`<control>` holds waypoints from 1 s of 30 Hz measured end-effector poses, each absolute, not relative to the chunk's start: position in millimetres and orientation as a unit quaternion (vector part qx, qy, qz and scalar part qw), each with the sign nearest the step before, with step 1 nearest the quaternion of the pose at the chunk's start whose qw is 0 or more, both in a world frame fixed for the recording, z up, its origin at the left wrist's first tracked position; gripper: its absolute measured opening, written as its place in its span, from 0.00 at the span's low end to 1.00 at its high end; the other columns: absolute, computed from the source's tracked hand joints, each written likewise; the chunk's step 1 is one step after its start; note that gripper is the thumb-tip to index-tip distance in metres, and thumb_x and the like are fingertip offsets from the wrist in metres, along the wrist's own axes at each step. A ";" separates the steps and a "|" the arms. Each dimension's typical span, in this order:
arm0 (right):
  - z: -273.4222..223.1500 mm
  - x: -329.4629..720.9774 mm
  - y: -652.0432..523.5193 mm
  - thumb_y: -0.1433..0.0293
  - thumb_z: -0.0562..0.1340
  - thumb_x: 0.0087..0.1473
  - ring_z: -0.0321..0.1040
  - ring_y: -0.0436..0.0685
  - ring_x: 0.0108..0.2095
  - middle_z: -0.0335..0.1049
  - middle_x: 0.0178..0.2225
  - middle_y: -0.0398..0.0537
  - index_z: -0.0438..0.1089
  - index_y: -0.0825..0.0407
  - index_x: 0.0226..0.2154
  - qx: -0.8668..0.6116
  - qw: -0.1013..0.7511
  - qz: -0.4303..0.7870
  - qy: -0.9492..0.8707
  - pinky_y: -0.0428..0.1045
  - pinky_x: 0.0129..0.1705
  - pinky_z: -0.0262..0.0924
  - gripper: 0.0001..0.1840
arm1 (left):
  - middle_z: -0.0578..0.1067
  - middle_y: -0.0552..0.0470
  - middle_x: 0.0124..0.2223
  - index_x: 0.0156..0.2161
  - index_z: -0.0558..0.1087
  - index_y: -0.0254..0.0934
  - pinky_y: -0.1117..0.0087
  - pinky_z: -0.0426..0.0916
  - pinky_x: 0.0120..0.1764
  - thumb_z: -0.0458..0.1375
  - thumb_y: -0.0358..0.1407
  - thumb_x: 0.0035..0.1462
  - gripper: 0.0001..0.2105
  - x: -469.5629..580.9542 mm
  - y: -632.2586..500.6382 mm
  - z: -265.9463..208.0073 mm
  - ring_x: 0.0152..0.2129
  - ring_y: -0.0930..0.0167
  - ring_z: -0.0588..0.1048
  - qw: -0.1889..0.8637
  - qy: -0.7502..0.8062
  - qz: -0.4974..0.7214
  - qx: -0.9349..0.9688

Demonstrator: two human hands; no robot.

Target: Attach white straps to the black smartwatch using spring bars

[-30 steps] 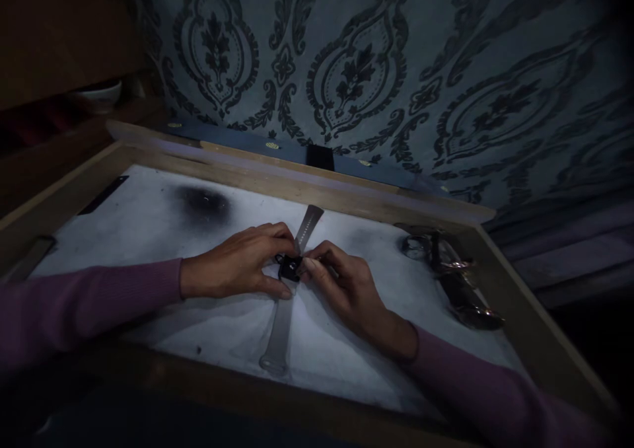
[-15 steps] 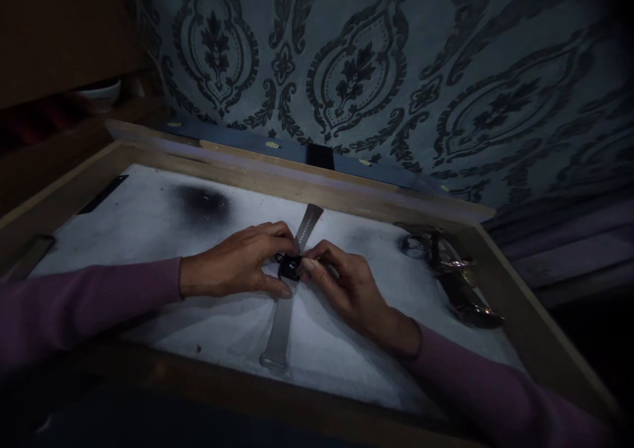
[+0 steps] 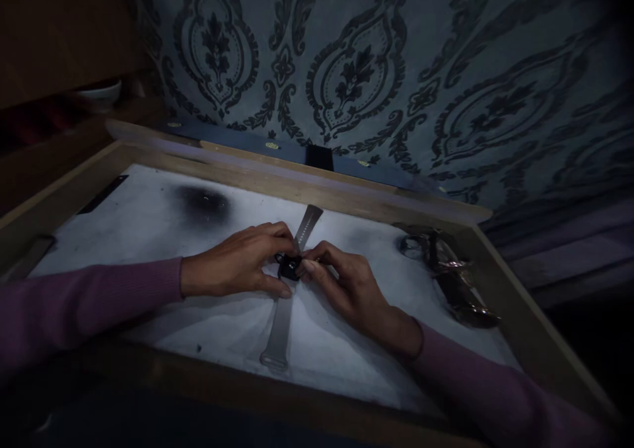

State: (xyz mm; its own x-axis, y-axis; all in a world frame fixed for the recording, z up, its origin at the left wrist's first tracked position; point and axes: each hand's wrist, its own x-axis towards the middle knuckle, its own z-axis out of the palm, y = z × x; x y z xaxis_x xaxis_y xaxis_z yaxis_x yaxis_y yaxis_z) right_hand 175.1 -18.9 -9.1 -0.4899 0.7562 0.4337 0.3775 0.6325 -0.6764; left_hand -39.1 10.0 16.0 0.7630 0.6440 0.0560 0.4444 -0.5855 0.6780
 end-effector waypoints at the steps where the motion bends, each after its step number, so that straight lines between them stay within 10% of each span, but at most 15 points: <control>1: -9.7 174.9 -19.0 0.70 0.57 0.65 0.68 0.49 0.22 0.71 0.24 0.41 0.65 0.51 0.33 -0.344 0.374 0.259 -0.821 0.45 0.26 0.61 0.07 | 0.71 0.49 0.47 0.46 0.74 0.36 0.65 0.67 0.45 0.69 0.36 0.54 0.16 -39.1 10.0 16.0 0.43 0.65 0.72 0.333 0.311 0.149 0.877; 30: -13.8 172.7 -19.4 0.67 0.56 0.67 0.70 0.50 0.24 0.72 0.25 0.42 0.65 0.50 0.32 -0.345 0.393 0.275 -0.807 0.46 0.27 0.64 0.10 | 0.71 0.50 0.48 0.46 0.74 0.38 0.66 0.67 0.46 0.68 0.35 0.55 0.14 -38.3 9.1 19.6 0.44 0.66 0.71 0.348 0.316 0.141 0.872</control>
State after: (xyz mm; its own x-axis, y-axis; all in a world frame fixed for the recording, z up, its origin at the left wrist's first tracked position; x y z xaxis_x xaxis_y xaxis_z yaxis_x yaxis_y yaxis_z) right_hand 172.7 -19.4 -13.8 -0.4535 0.7723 0.4448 0.3405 0.6113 -0.7144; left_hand -38.3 9.1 19.6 0.7614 0.6478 0.0257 0.4521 -0.5588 0.6952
